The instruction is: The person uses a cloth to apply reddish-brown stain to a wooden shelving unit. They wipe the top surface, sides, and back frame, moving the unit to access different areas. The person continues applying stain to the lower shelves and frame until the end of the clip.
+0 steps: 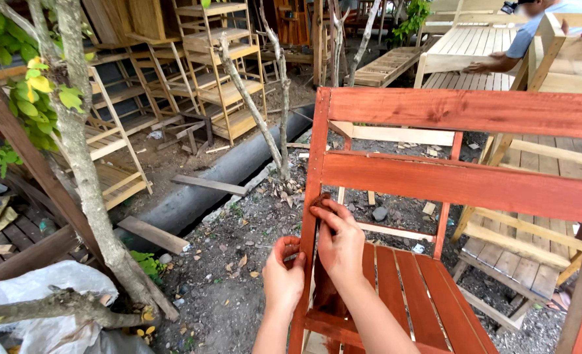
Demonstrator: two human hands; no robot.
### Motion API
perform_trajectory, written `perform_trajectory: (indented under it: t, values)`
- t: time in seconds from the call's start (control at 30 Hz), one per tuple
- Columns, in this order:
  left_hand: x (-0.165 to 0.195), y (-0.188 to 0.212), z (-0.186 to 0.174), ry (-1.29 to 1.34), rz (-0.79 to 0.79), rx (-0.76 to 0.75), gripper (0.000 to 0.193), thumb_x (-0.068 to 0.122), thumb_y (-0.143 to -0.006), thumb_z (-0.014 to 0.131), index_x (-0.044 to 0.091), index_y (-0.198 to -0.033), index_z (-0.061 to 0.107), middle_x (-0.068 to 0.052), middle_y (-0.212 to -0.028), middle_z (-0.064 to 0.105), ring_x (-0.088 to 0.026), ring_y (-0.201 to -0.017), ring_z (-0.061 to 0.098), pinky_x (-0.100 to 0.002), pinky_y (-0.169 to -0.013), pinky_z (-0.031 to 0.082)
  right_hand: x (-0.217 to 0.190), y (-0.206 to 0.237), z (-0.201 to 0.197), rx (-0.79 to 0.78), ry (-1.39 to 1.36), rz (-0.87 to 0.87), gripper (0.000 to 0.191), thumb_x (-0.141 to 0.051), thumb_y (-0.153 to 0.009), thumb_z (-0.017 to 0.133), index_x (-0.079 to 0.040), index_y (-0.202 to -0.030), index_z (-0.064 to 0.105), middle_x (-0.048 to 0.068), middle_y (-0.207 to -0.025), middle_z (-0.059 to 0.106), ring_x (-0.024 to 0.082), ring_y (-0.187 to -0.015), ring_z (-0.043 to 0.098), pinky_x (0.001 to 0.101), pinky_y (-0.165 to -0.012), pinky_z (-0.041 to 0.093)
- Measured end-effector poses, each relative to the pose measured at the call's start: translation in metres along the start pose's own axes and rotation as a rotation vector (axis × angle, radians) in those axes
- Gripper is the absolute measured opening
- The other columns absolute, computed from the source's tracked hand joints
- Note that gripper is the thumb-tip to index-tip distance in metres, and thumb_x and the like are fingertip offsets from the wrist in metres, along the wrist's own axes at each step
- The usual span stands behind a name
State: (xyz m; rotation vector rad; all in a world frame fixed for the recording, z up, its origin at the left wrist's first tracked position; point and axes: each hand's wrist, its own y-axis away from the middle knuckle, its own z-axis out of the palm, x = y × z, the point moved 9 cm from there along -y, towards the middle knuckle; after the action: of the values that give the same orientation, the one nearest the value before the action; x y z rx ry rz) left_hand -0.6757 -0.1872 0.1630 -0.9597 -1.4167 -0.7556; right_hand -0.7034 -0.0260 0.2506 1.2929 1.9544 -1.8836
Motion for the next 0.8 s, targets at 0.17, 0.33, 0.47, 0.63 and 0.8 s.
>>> perform_trajectory:
  t: [0.17, 0.33, 0.47, 0.63, 0.8]
  values:
    - [0.0, -0.009, 0.006, 0.012, 0.007, -0.012, 0.026, -0.001, -0.087, 0.068, 0.012, -0.109, 0.069, -0.005, -0.099, 0.08, -0.015, -0.085, 0.076, -0.031, -0.075, 0.057, -0.003, 0.028, -0.004, -0.058, -0.025, -0.061, 0.038, 0.007, -0.085, 0.063, -0.012, -0.114, 0.078, 0.015, -0.124, 0.072, 0.033, -0.114, 0.071, 0.0378, -0.094, 0.057]
    - [-0.02, -0.023, 0.015, 0.168, -0.016, -0.138, 0.025, -0.001, -0.09, 0.062, 0.009, -0.113, 0.067, -0.007, -0.107, 0.079, -0.016, -0.096, 0.073, -0.032, -0.082, 0.057, 0.018, 0.057, -0.007, -0.295, -0.085, 0.102, 0.039, 0.008, -0.081, 0.065, -0.014, -0.11, 0.08, 0.011, -0.121, 0.076, 0.027, -0.112, 0.075, 0.0351, -0.092, 0.059]
    - [-0.035, -0.03, 0.021, 0.441, -0.017, -0.289, 0.036, 0.0, -0.092, 0.051, 0.007, -0.125, 0.063, -0.009, -0.125, 0.073, -0.018, -0.115, 0.068, -0.032, -0.1, 0.05, 0.011, 0.02, -0.017, -0.207, -0.16, 0.046, 0.04, 0.012, -0.082, 0.062, -0.009, -0.111, 0.079, 0.012, -0.119, 0.077, 0.029, -0.117, 0.074, 0.0369, -0.101, 0.055]
    - [-0.05, -0.039, 0.023, 0.569, -0.135, -0.313, 0.041, 0.027, -0.099, 0.044, 0.013, -0.136, 0.056, -0.012, -0.129, 0.069, -0.024, -0.117, 0.064, -0.043, -0.106, 0.045, -0.041, -0.026, 0.02, -0.208, 0.305, -0.363, 0.049, 0.004, -0.078, 0.063, -0.009, -0.124, 0.073, 0.014, -0.138, 0.065, 0.035, -0.132, 0.056, 0.0478, -0.106, 0.044]
    - [-0.058, -0.048, 0.021, 0.565, -0.213, -0.272, 0.059, 0.056, -0.101, 0.035, 0.022, -0.145, 0.054, -0.014, -0.118, 0.069, -0.027, -0.108, 0.062, -0.047, -0.106, 0.04, -0.043, 0.029, 0.043, -0.406, 0.463, -0.59, 0.052, 0.001, -0.076, 0.06, -0.001, -0.128, 0.066, 0.016, -0.15, 0.053, 0.038, -0.147, 0.038, 0.0488, -0.113, 0.039]
